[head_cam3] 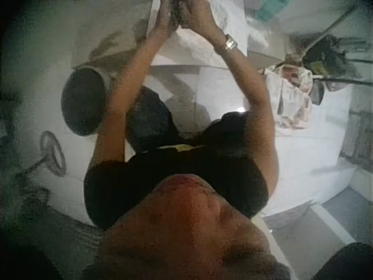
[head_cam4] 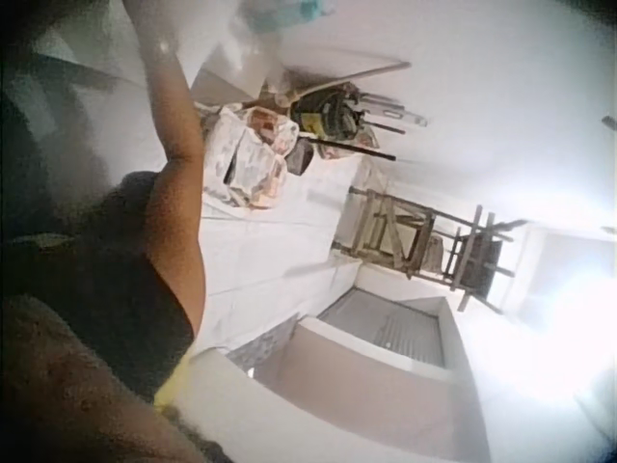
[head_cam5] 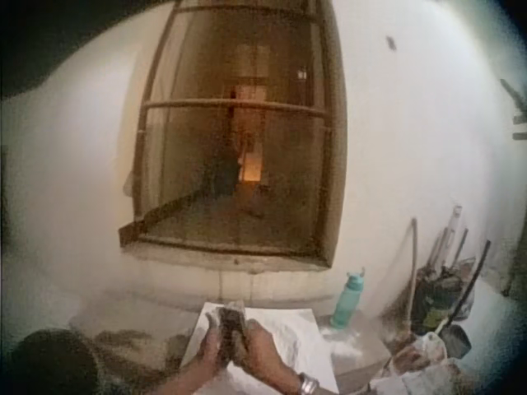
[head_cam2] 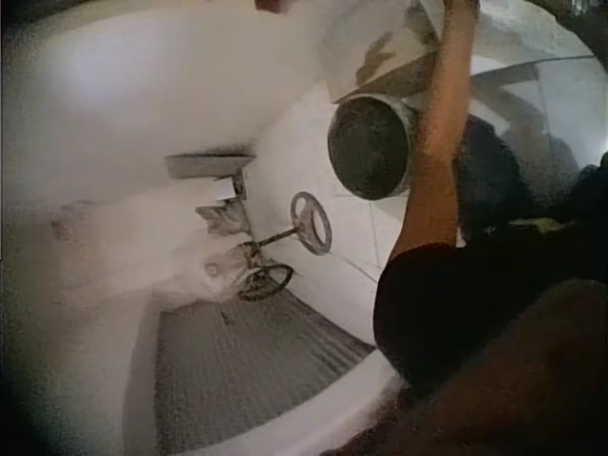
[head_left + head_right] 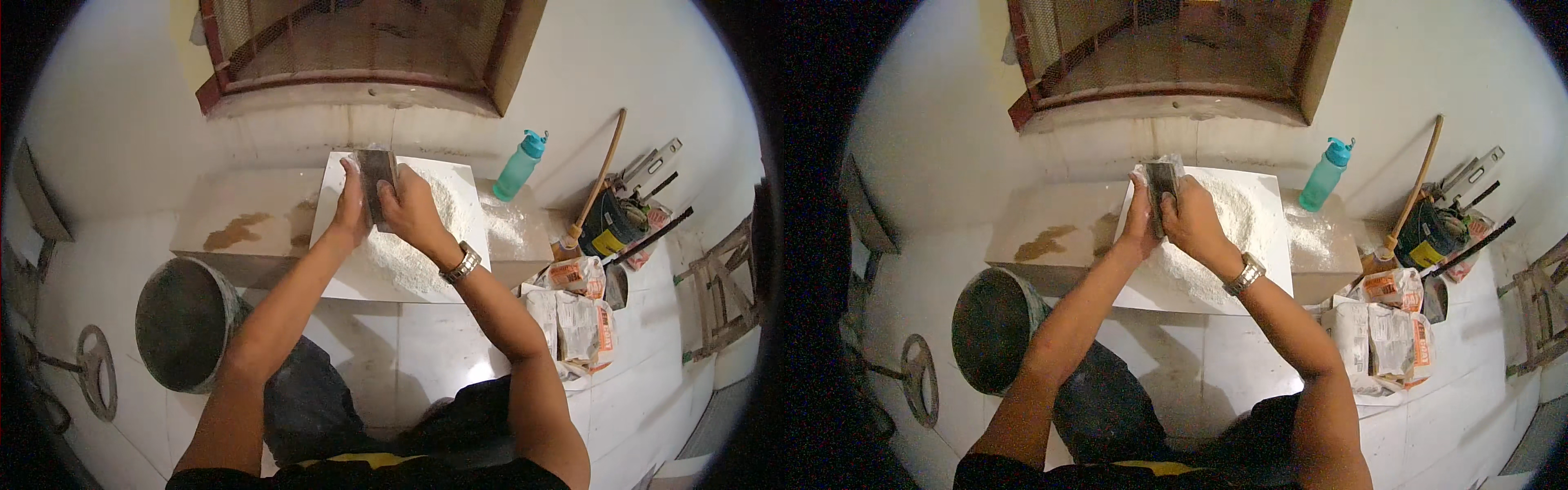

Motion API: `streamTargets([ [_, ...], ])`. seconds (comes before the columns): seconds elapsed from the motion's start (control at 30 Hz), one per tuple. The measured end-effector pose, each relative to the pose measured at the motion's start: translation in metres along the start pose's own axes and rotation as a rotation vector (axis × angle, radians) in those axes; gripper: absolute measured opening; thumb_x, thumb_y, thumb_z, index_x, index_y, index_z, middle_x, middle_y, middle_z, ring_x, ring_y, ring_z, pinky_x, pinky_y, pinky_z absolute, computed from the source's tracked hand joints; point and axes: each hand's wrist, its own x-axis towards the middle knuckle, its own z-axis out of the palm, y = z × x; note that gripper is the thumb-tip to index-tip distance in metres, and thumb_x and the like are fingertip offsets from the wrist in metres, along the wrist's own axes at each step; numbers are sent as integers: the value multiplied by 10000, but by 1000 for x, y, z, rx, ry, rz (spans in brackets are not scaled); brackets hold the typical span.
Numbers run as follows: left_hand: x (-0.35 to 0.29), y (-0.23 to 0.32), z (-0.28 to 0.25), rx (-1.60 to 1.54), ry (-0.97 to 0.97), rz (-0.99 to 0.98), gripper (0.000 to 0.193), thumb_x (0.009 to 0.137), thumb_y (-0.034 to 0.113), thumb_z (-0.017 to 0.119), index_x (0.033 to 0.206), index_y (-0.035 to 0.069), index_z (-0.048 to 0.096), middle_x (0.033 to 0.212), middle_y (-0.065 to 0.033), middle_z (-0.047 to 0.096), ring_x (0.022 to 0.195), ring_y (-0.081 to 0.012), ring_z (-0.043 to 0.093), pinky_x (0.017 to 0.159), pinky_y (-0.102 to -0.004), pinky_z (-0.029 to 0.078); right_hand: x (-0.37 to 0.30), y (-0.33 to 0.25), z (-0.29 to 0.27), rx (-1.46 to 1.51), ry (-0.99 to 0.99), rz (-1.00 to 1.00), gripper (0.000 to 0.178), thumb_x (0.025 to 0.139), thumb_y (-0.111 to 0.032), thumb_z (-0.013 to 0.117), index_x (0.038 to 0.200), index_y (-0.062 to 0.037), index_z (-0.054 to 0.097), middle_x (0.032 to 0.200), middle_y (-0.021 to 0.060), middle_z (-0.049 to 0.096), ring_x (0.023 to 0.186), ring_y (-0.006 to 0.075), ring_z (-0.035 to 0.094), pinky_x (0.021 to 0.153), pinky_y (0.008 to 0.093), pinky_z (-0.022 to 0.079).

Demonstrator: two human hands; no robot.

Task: The person cleans a tile with putty knives, scoops powder from a bag onto the tile using a putty knife, and spreads the powder on the tile.

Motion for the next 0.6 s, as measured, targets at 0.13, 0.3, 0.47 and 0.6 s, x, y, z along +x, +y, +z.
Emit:
streamTargets([
  [0.13, -1, 12, 5, -149, -142, 25, 800, 912, 705, 132, 1391, 109, 370, 1288, -122, 526, 1186, -263, 527, 1026, -436, 422, 17, 36, -19, 190, -150, 342, 274, 849, -214, 576, 817, 57, 590, 705, 259, 618, 634, 421, 606, 609, 446, 483],
  [0.3, -2, 18, -8, -68, -151, 45, 803, 926, 688, 145, 1404, 73, 339, 1336, -127, 489, 1211, -255, 507, 1043, -416, 400, -7, 16, -4, 83, -43, 38, 300, 825, -262, 621, 841, 38, 625, 674, 214, 631, 647, 303, 657, 613, 385, 499],
  [0.47, -1, 11, 12, -106, -132, 86, 816, 922, 698, 167, 1383, 58, 373, 1295, -132, 530, 1182, -239, 531, 1024, -393, 411, 0, 45, -17, 123, -21, 214, 283, 831, -258, 620, 860, 23, 631, 693, 225, 633, 655, 368, 647, 638, 417, 500],
  [0.6, -6, 11, -8, -32, -131, -25, 834, 919, 704, 156, 1414, 54, 327, 1372, -135, 460, 1251, -236, 470, 1056, -390, 377, -10, 9, -8, 93, -70, 72, 268, 831, -236, 639, 883, 26, 634, 698, 220, 640, 623, 339, 643, 625, 387, 505],
])
